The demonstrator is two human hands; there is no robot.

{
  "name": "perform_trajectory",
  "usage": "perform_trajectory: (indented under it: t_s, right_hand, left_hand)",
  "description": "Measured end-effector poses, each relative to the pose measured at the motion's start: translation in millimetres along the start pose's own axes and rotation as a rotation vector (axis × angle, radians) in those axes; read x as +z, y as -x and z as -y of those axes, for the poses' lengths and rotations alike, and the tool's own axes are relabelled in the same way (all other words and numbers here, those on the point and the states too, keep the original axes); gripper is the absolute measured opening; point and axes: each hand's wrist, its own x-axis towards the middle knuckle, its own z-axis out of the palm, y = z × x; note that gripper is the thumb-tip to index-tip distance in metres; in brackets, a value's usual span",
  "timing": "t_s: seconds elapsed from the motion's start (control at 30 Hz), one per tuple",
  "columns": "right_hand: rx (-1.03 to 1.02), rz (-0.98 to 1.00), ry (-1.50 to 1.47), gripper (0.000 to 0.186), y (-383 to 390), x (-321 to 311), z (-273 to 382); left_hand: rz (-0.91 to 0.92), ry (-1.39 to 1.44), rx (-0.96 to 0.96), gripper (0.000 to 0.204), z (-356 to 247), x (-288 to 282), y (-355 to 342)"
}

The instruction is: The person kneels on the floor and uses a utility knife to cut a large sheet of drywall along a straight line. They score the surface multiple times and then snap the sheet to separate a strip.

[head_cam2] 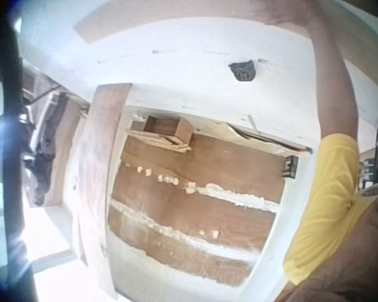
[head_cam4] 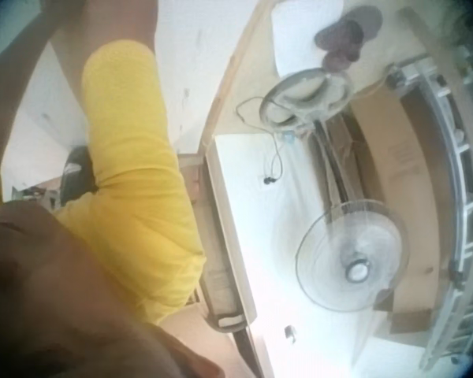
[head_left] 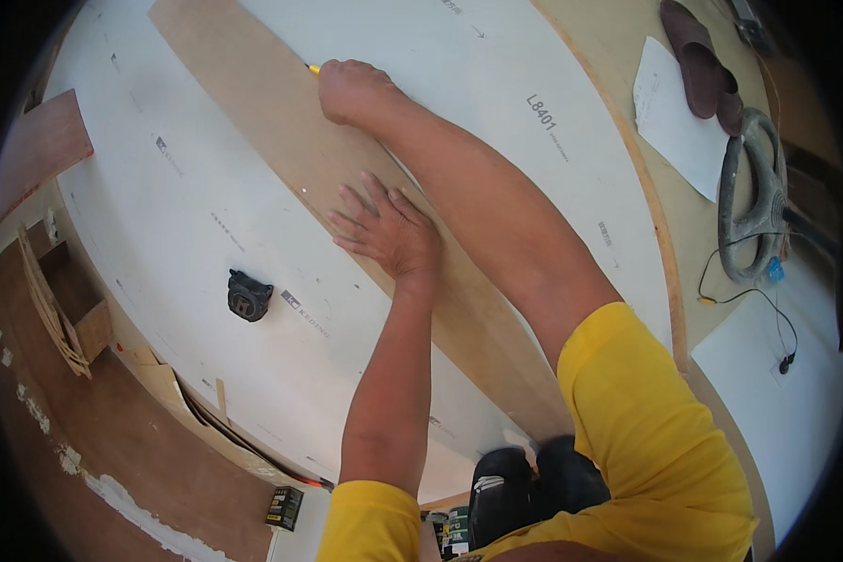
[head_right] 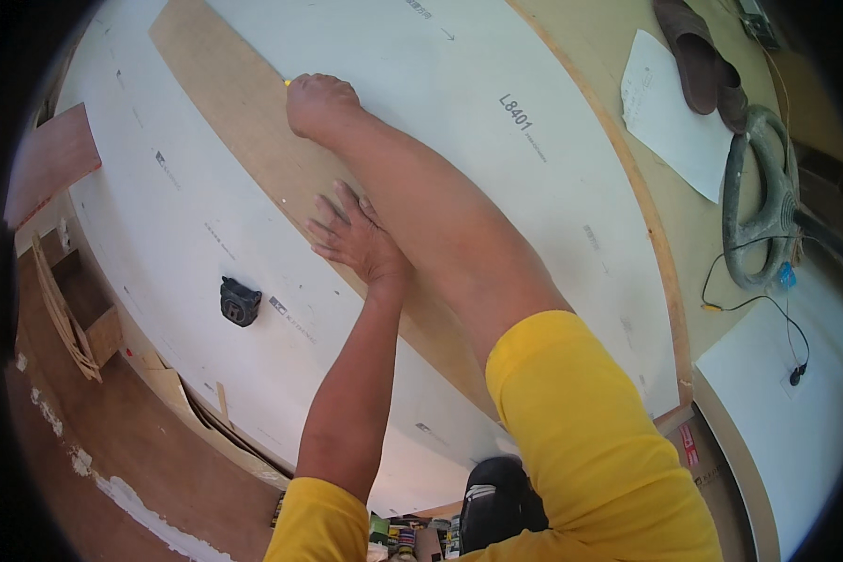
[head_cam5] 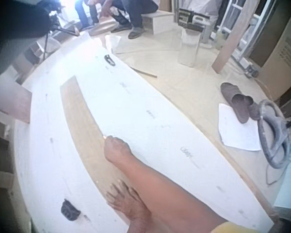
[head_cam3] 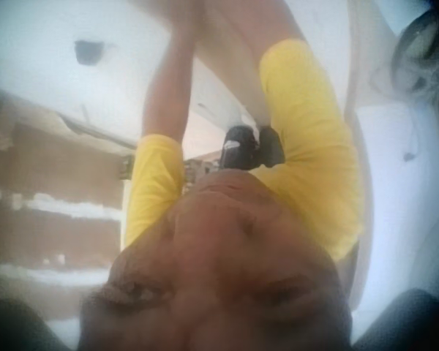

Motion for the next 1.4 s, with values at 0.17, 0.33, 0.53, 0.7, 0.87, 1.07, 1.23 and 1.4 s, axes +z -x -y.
perform_trajectory:
  t_s: [0.17,0.33,0.53,0.7,0.87,1.07,1.23,1.4]
  right_hand:
    - [-0.037,-0.014,-0.013,0.023,46,5,-15]
    - [0.040,0.064,-0.063,0.021,158,18,-54]
    - [0.118,0.047,-0.074,0.021,163,8,-65]
    - [-0.049,-0.217,-0.173,0.019,64,23,-42]
    - [-0.031,-0.155,-0.211,0.022,2,28,-23]
    - [-0.006,-0.099,-0.145,0.028,2,9,-4]
    - [-0.028,-0.091,-0.078,0.029,2,3,4]
    - [-0.003,0.016,0.004,0.027,5,1,-1]
  left_hand:
    - [-0.027,-0.002,0.008,0.056,3,5,0]
    - [-0.073,-0.130,0.050,0.053,5,8,-3]
    - [-0.005,-0.065,-0.003,0.054,3,3,-3]
    - [-0.025,-0.067,0.002,0.053,2,5,-3]
    - [-0.007,-0.006,-0.014,0.053,2,4,-2]
    - [0.028,0.009,-0.015,0.052,1,1,-3]
    - [-0.011,-0.007,0.017,0.052,2,0,-1]
    - [-0.010,0.011,0.021,0.052,1,1,-1]
